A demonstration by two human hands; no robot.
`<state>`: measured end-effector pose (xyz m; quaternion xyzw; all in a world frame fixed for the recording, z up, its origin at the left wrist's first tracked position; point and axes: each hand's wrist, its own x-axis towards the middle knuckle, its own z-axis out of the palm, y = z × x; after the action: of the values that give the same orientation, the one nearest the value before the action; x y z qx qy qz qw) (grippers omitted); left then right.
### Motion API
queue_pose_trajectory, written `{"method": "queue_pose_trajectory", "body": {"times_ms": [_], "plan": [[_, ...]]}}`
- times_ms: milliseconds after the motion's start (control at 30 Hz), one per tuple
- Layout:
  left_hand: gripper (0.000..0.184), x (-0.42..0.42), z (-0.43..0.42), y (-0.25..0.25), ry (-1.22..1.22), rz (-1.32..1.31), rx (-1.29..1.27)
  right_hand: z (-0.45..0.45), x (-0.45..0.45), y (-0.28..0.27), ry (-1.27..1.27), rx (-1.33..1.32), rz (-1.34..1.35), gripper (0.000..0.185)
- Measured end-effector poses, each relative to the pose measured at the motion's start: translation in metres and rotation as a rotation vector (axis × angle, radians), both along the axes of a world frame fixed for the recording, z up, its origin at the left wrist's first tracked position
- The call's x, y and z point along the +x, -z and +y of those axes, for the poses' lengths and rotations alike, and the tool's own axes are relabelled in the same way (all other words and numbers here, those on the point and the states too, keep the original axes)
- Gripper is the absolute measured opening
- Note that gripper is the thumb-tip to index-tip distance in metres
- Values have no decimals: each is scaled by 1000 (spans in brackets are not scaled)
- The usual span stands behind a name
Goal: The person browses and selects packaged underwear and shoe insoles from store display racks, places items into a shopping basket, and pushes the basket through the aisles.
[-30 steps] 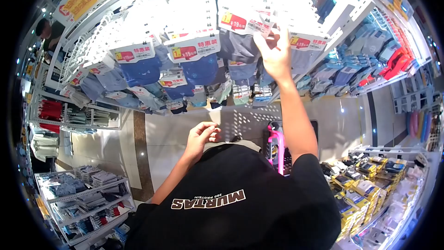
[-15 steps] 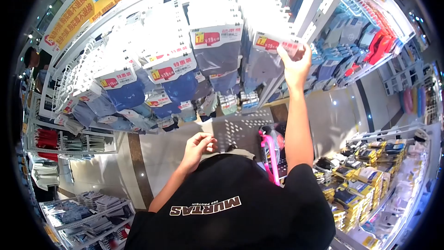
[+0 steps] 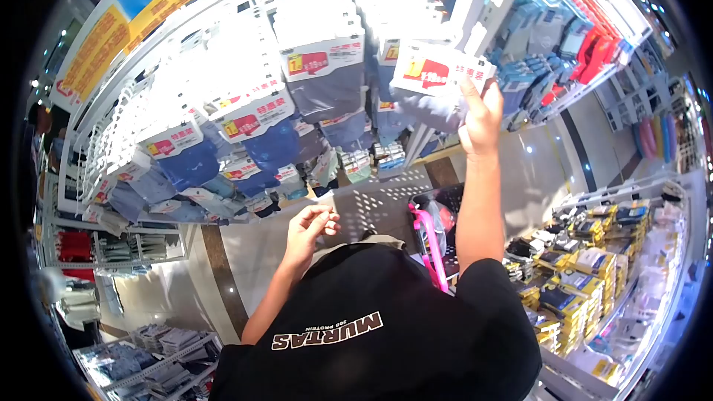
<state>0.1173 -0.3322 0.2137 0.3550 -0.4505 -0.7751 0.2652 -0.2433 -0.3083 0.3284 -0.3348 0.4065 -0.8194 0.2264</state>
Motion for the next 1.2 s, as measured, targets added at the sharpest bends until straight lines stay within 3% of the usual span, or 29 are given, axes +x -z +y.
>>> {"method": "queue_pose_trajectory", "body": {"times_ms": [67,167,233,367,433,500,567,633,767,933,1133,1200], "plan": [[31,-5,-7,-1,95,-18,-66,7,23,-2,-69,-29,-111,33],[47,-33,-6,-24,6,107,-326,8,64,7,-217,-7,-261,36],[58,-44,-9,-38,9,49,-444,5,86,20,-286,50,-352,46],[36,-40,-14,-33,270,149,-293,2,123,55,-272,123,-428,63],[24,-47,-4,-45,124,152,-281,6,140,65,-198,218,-335,72],[20,-45,-4,-43,28,127,-322,14,151,75,-99,314,8,74],[14,-47,-4,-45,-129,80,-305,15,155,103,-132,268,58,47],[14,-46,-6,-45,-178,41,-291,31,151,99,-375,506,212,37],[19,-48,-7,-47,-204,-125,-401,34,166,77,-471,438,319,72],[24,-46,0,-42,-180,-126,-444,32,168,91,-473,545,197,66],[15,-38,-2,-35,-146,-224,-547,33,169,97,-474,490,263,48],[17,-38,-1,-38,-140,-178,-499,29,170,101,-472,451,-138,39]]}}
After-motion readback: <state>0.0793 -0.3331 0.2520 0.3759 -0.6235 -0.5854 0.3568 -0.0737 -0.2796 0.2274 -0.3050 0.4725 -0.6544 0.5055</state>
